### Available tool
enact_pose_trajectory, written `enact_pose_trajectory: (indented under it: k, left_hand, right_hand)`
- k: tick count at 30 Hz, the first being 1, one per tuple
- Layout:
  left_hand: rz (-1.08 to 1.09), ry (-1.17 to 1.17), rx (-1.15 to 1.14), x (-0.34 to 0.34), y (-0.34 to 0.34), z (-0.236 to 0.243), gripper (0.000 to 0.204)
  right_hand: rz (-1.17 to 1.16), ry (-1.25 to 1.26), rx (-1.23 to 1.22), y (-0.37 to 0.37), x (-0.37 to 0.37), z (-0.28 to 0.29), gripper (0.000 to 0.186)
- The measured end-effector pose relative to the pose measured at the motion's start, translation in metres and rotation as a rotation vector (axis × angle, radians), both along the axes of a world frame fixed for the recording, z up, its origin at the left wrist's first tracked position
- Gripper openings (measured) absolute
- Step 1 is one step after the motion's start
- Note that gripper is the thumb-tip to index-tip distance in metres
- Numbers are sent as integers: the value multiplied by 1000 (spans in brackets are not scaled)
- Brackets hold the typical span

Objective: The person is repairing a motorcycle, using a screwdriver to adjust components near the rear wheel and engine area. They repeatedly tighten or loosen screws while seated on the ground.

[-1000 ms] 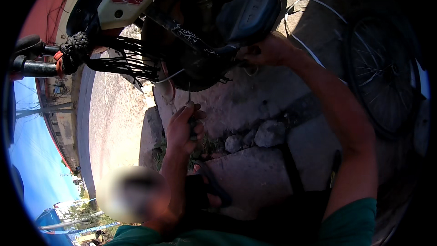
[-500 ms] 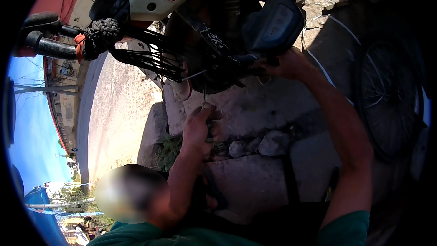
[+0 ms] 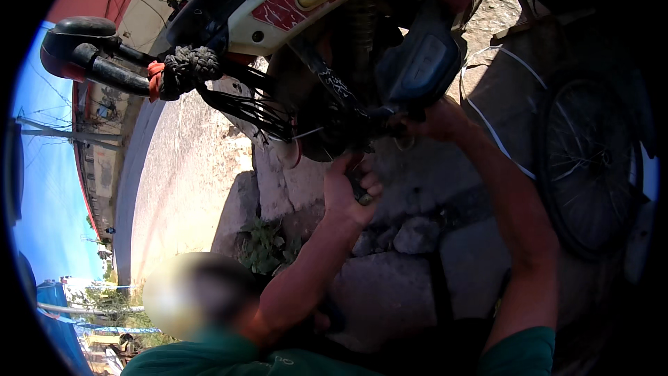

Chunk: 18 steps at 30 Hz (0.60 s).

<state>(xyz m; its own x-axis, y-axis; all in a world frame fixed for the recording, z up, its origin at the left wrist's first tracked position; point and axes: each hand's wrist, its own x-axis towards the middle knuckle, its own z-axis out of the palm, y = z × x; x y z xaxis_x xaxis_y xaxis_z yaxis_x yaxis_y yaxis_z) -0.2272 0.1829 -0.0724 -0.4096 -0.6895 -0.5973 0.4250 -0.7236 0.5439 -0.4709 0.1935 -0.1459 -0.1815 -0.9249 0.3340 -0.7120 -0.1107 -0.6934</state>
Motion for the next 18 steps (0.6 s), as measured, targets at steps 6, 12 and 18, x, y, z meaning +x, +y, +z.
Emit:
enact_pose_trajectory:
  k: [6,12,18]
  left_hand:
    - [38,47,50,-55,-1,-36,20]
    - [-751,-250,-231,-76,-69,-102,33]
    - [-850,-427,-109,-54,-79,-106,34]
  right_hand:
    - [7,16,-20,-1,5,1,44]
    - [75,145,58,-25,-5,-50,40]
    - [-20,26,78,-21,-4,-89,42]
